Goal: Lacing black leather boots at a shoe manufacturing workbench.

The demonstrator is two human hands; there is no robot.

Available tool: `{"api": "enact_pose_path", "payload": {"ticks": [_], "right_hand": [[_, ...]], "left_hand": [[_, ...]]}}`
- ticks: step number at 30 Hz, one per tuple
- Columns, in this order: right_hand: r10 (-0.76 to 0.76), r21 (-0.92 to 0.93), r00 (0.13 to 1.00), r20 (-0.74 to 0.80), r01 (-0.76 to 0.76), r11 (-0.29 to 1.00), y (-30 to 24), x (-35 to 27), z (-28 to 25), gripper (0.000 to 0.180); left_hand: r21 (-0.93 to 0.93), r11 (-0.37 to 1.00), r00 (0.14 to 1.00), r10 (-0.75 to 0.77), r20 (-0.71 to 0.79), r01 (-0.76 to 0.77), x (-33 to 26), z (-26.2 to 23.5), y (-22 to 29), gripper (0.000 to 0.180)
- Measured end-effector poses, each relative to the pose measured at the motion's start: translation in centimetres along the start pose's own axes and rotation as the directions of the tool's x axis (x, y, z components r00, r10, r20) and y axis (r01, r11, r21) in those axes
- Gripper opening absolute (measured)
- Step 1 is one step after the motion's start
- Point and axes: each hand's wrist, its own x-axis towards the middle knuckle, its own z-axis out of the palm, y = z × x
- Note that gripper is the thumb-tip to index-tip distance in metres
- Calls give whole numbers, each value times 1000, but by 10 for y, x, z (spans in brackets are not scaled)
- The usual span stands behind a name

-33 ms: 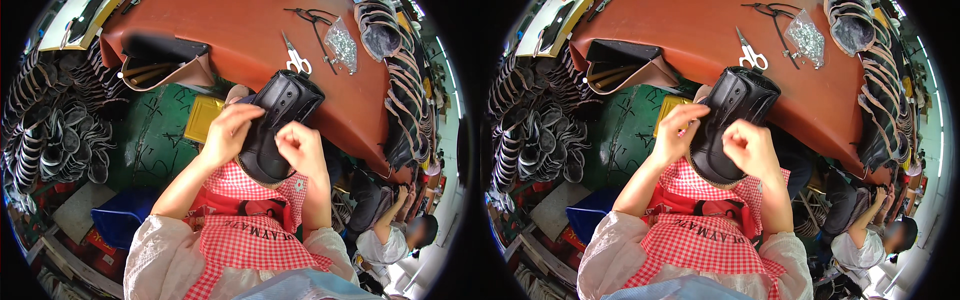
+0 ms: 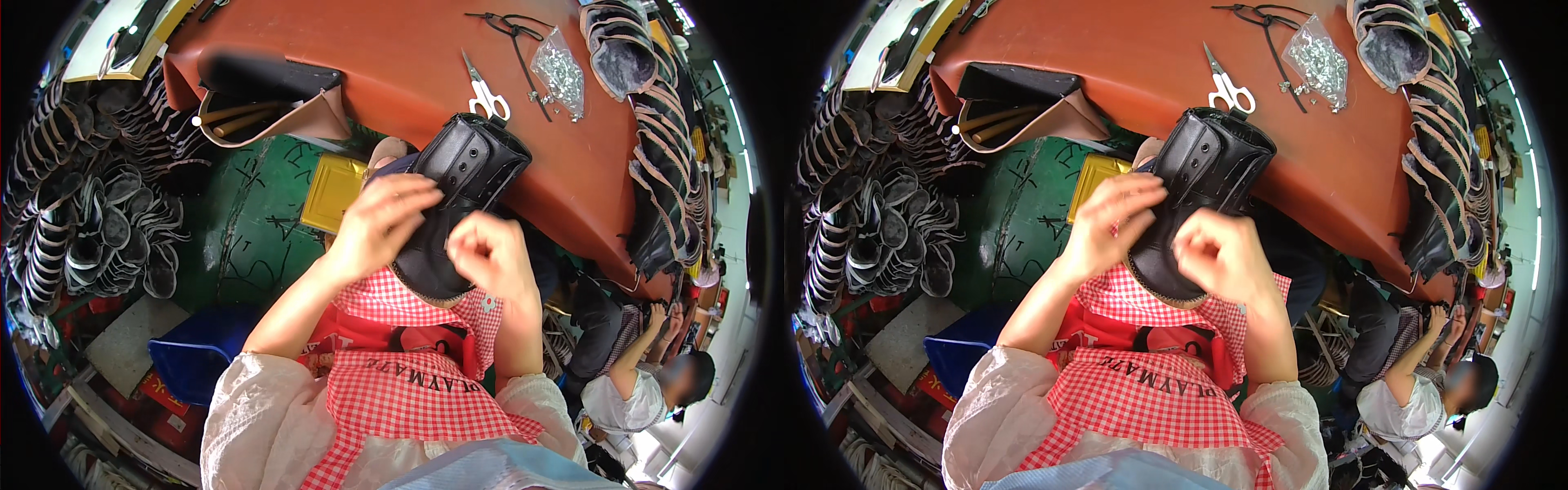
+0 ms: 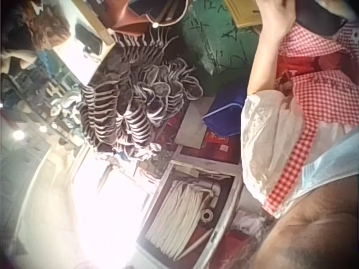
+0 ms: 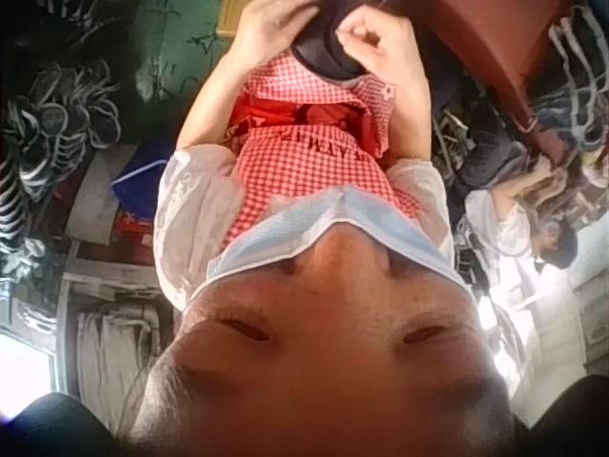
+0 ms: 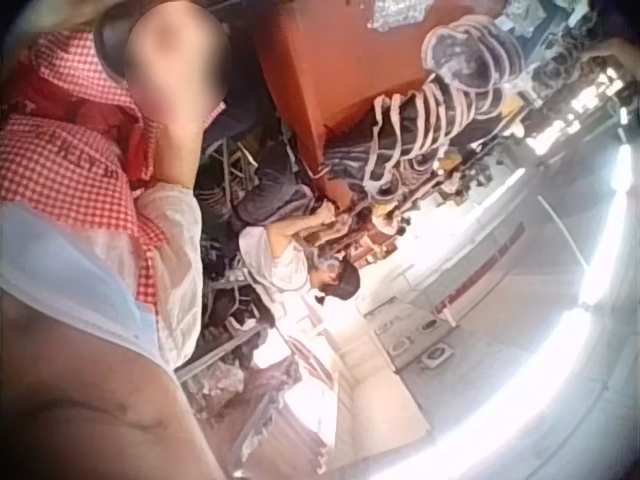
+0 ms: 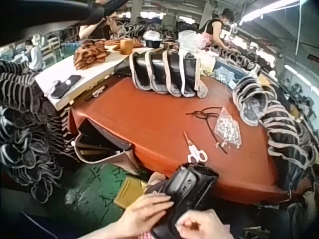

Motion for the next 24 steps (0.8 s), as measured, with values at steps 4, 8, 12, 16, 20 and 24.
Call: {"api": "enact_pose_path", "payload": {"ticks": [4,8,12,16,20,24], "right_hand": [[-200,68,905,376,188,980,-24,-16,4,2],[126,40,991,52,-128,991,-16,2,-14,10],[290,-339,955,62,-253,906,-15,35,-20,18],[311,-551,928,207,-152,820,-11,38,-22,22],[203,-256,924,324,-121,959,-18,36,-43,18],[-35,312,998,53,17,950,-36,12,-83,24]], "left_hand": [[191,899,893,325,310,-394,-22,-11,14,27],[-148,964,873,263,411,-221,-49,-30,31,16],[-408,912,850,243,467,-36,-65,-37,53,14],[-407,913,914,189,358,-30,-50,-39,54,11],[-306,952,976,61,211,7,-32,-45,61,8],[-444,891,994,-59,90,94,16,-16,73,15]]}}
